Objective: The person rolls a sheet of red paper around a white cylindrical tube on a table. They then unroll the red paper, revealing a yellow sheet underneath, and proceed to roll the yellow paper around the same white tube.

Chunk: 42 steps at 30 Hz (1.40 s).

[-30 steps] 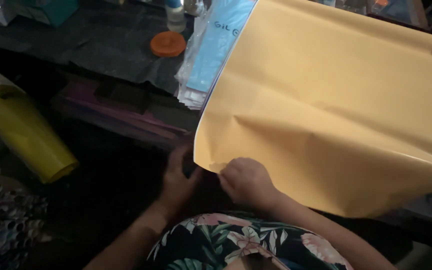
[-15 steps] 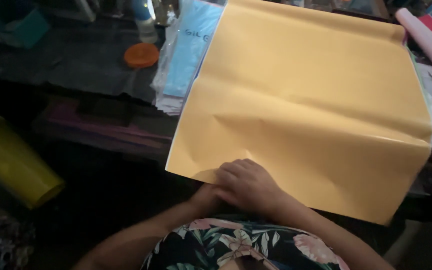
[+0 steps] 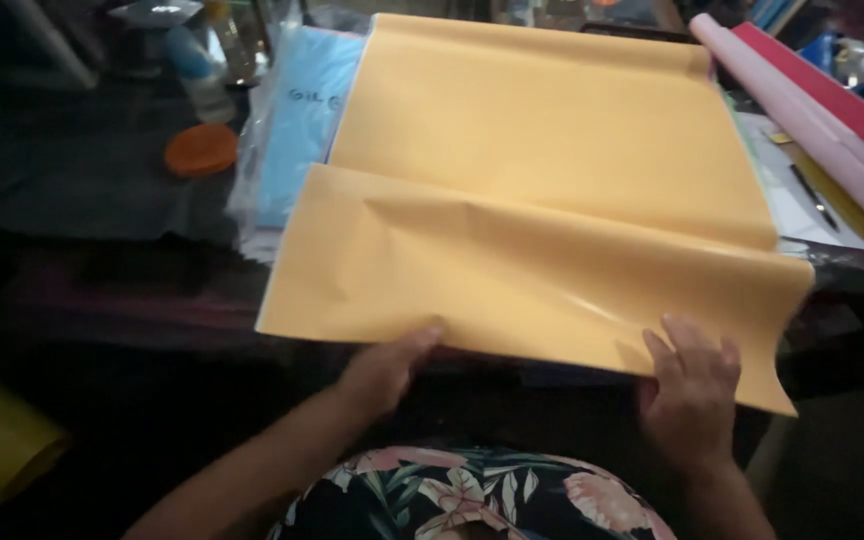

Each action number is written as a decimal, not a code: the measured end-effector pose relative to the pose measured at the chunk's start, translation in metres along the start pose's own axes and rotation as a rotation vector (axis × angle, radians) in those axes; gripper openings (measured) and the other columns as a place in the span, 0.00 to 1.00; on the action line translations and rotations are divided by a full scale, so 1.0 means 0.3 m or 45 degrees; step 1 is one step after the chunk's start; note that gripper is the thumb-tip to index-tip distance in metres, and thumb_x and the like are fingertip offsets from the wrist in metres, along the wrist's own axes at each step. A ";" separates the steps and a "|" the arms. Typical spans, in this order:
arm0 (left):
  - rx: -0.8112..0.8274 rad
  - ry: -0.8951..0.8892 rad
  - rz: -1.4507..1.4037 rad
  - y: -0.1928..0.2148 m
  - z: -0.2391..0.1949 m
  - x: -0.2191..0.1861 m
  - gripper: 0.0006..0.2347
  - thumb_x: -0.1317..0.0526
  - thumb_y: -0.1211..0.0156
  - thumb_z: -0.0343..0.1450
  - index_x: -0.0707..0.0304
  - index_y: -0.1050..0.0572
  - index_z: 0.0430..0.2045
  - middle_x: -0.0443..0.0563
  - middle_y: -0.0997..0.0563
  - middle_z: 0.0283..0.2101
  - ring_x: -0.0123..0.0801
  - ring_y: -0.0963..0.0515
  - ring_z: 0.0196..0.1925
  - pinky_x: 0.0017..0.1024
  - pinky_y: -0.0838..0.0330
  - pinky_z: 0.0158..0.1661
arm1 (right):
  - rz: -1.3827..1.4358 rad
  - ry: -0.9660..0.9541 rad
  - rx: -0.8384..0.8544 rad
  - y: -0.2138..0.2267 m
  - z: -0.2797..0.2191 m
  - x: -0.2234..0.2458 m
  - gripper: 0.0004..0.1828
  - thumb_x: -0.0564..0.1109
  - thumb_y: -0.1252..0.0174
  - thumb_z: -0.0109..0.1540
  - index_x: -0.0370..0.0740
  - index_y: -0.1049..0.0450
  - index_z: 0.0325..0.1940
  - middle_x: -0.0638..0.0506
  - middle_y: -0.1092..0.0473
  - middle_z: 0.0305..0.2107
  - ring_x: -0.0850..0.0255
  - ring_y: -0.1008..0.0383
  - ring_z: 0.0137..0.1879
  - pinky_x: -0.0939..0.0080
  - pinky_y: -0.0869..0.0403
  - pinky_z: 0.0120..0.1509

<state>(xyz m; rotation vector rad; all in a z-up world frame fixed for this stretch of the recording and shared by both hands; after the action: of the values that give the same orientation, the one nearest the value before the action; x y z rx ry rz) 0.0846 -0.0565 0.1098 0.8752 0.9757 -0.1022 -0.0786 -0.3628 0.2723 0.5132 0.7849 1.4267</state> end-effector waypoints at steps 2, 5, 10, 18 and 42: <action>-0.108 -0.109 0.046 0.064 0.085 -0.026 0.26 0.74 0.53 0.70 0.57 0.32 0.65 0.54 0.29 0.69 0.41 0.30 0.71 0.32 0.44 0.70 | -0.014 -0.031 -0.020 -0.007 0.041 -0.074 0.15 0.39 0.43 0.61 0.39 0.23 0.52 0.41 0.26 0.58 0.43 0.26 0.65 0.32 0.42 0.79; -0.398 0.174 -0.763 0.231 0.276 -0.241 0.21 0.69 0.46 0.69 0.65 0.29 0.60 0.58 0.25 0.61 0.47 0.24 0.61 0.41 0.29 0.58 | -0.033 -0.056 -0.075 -0.017 0.123 -0.160 0.10 0.41 0.44 0.65 0.42 0.21 0.48 0.44 0.22 0.54 0.46 0.23 0.61 0.37 0.43 0.80; -0.659 0.635 -1.618 0.261 0.525 -0.147 0.09 0.66 0.38 0.68 0.77 0.22 0.36 0.64 0.18 0.36 0.51 0.16 0.36 0.50 0.14 0.39 | -0.087 0.023 -0.187 -0.142 0.279 -0.301 0.07 0.43 0.41 0.71 0.43 0.19 0.50 0.48 0.21 0.52 0.49 0.21 0.55 0.44 0.38 0.72; -0.851 0.706 -1.574 0.281 0.768 -0.017 0.11 0.68 0.35 0.71 0.76 0.31 0.38 0.73 0.18 0.35 0.73 0.16 0.36 0.63 0.17 0.33 | 0.000 -0.161 0.077 -0.433 0.385 -0.527 0.28 0.52 0.30 0.52 0.46 0.19 0.57 0.46 0.25 0.59 0.47 0.28 0.67 0.33 0.41 0.75; -1.025 0.923 -0.964 0.329 0.813 -0.084 0.13 0.58 0.44 0.77 0.76 0.28 0.43 0.68 0.18 0.38 0.52 0.15 0.35 0.36 0.21 0.34 | 0.360 -0.040 0.095 -0.169 0.577 -1.196 0.32 0.45 0.27 0.56 0.27 0.25 0.61 0.33 0.27 0.56 0.41 0.28 0.64 0.43 0.27 0.69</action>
<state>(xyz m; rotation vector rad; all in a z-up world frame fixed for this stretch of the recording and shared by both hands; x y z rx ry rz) 0.2794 -0.1659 0.2509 -0.2736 1.8148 -0.0218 0.0956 -0.6973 0.4098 0.7248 0.7640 1.6488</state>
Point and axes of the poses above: each hand's wrist, its own z-axis towards the middle knuckle, its own y-axis out of the back of the hand, x = y × z, the point moved 7 cm from there along z, towards the middle knuckle
